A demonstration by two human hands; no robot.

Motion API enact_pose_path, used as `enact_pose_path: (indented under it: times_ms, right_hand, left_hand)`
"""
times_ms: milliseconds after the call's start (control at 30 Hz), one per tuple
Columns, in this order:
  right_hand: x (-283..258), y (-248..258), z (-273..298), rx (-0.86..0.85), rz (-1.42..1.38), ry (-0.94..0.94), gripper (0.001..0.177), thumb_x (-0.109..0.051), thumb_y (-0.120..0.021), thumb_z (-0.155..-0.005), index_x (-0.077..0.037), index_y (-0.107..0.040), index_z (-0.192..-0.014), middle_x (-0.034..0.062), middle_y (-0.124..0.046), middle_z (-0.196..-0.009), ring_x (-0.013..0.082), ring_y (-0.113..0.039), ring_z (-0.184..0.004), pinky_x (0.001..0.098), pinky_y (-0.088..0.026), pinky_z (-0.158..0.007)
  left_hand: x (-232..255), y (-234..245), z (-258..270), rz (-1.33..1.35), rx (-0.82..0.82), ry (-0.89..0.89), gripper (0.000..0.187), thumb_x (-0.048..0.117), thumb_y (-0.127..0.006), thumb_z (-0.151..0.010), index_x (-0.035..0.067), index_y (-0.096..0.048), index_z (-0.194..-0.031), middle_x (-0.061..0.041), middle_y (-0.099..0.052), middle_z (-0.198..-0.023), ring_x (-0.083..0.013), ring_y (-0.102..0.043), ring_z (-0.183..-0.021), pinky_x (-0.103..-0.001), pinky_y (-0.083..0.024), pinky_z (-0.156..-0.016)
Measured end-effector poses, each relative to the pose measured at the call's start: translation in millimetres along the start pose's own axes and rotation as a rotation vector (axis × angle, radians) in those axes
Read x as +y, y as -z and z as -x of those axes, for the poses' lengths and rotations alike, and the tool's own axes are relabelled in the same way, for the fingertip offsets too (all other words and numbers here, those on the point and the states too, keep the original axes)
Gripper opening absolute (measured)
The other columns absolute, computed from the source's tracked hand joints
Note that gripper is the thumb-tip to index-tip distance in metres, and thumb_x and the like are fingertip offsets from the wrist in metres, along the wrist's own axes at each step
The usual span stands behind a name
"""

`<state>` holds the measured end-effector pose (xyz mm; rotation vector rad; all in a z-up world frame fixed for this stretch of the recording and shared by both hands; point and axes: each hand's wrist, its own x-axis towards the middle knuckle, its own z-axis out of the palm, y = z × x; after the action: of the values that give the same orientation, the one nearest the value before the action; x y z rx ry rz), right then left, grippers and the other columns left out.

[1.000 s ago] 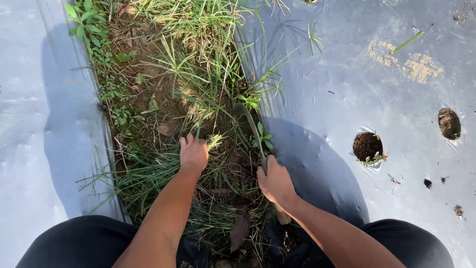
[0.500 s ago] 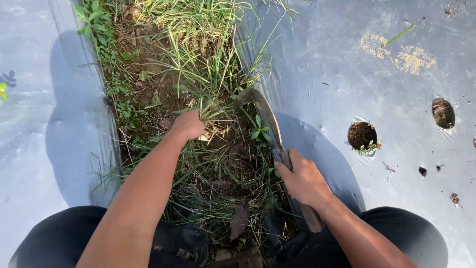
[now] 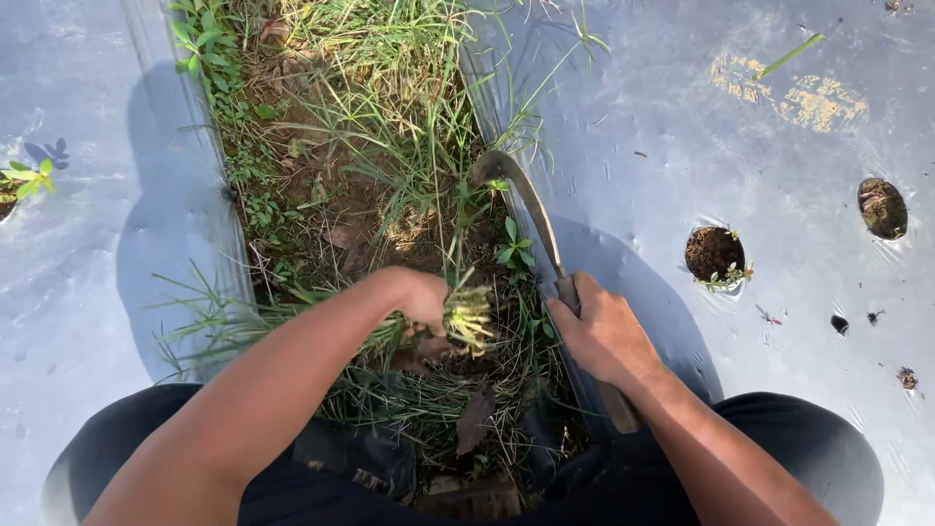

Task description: The person uses a sickle to cut grass and weeds growing along the edge of a plastic mulch sheet. They gather the cut grass with their left hand and continue cutting along the row, occasionally pulling weeds by hand.

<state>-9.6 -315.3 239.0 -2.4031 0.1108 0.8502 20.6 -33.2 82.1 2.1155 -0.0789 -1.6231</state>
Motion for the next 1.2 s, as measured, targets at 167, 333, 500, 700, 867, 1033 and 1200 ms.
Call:
enact_pose_path:
  times_ms: [167,333,500,700,867,1033,1200]
  right_hand:
    - [-0.2,-1.3,5.6,-0.004,0.074,0.111,0.022,-0.033,-0.055,-0.101,-0.011,-0.056,-0.097,0.0157,-0.061,-0.064,0.0405,-0.072,-0.07,0.0468,-0.05,-0.06]
    - [16.7,-31.4,-21.5,0.06,0.142,0.239,0.028,-0.035,-0.054,-0.102,-0.008,-0.054,-0.109,0.0227,-0.069,-0.076,0.0457,-0.074,-0.083,0.0547,-0.055,-0.066]
    - [93.4,-63.6,-76.7,-0.212,0.335,0.306,0.044,-0.024,-0.042,-0.104,0.003,-0.045,-0.137,0.0282,-0.071,-0.091,0.0465,-0.074,-0.081,0.0552,-0.057,-0.055]
    - [75.6,-20.5,-25.9,-0.467,0.635,0.165,0.066,-0.028,-0.037,-0.104,0.017,-0.028,-0.15,0.034,-0.069,-0.11,0.0457,-0.074,-0.093,0.0511,-0.066,-0.063]
    - [45.9,-5.3,-11.9,-0.208,0.445,0.191,0.059,-0.032,-0.045,-0.104,0.01,-0.042,-0.145,0.0337,-0.069,-0.096,0.044,-0.074,-0.07,0.0517,-0.054,-0.048]
    - [50.5,-31.5,-29.9,-0.216,0.277,0.237,0.054,-0.027,-0.046,-0.105,0.01,-0.043,-0.145,0.0318,-0.069,-0.094,0.0369,-0.07,-0.063,0.0472,-0.048,-0.047]
    - [61.6,-76.9,-48.3,-0.263,0.172,0.249,0.058,-0.027,-0.043,-0.108,0.011,-0.033,-0.151,0.0338,-0.069,-0.103,0.0352,-0.069,-0.066,0.0448,-0.048,-0.05]
  left_hand:
    - [23.1,-77.1,10.5,-0.509,0.044,-0.052,0.028,0.016,-0.056,-0.103,-0.007,-0.071,-0.11,-0.018,-0.071,-0.087,-0.0304,-0.075,-0.076,-0.043,-0.062,-0.071]
    - [20.2,-89.7,7.5,-0.526,0.102,-0.047,0.026,0.016,-0.059,-0.101,-0.006,-0.072,-0.107,-0.018,-0.073,-0.091,-0.0322,-0.075,-0.08,-0.046,-0.062,-0.068]
    - [2.7,-102.2,-20.4,-0.581,0.141,-0.118,0.022,0.011,-0.058,-0.096,0.001,-0.074,-0.084,-0.015,-0.071,-0.075,-0.0313,-0.069,-0.063,-0.044,-0.059,-0.054]
    - [-3.8,-148.4,-34.5,-0.6,0.087,-0.28,0.019,0.007,-0.063,-0.089,0.005,-0.072,-0.072,-0.017,-0.067,-0.066,-0.0338,-0.065,-0.059,-0.046,-0.059,-0.055]
    - [46.4,-107.2,22.0,-0.482,0.501,-0.004,0.03,0.001,-0.065,-0.091,0.004,-0.072,-0.121,-0.022,-0.041,-0.153,-0.0375,-0.04,-0.142,-0.046,-0.053,-0.097]
    - [4.5,-102.3,-44.8,-0.352,0.762,0.172,0.03,0.009,-0.057,-0.103,0.002,-0.066,-0.131,-0.028,-0.032,-0.159,-0.0435,-0.024,-0.155,-0.056,-0.035,-0.117]
    - [-38.3,-135.7,-102.8,-0.415,0.738,0.278,0.033,0.013,-0.055,-0.106,0.002,-0.056,-0.137,-0.021,-0.06,-0.135,-0.0362,-0.056,-0.133,-0.054,-0.046,-0.111]
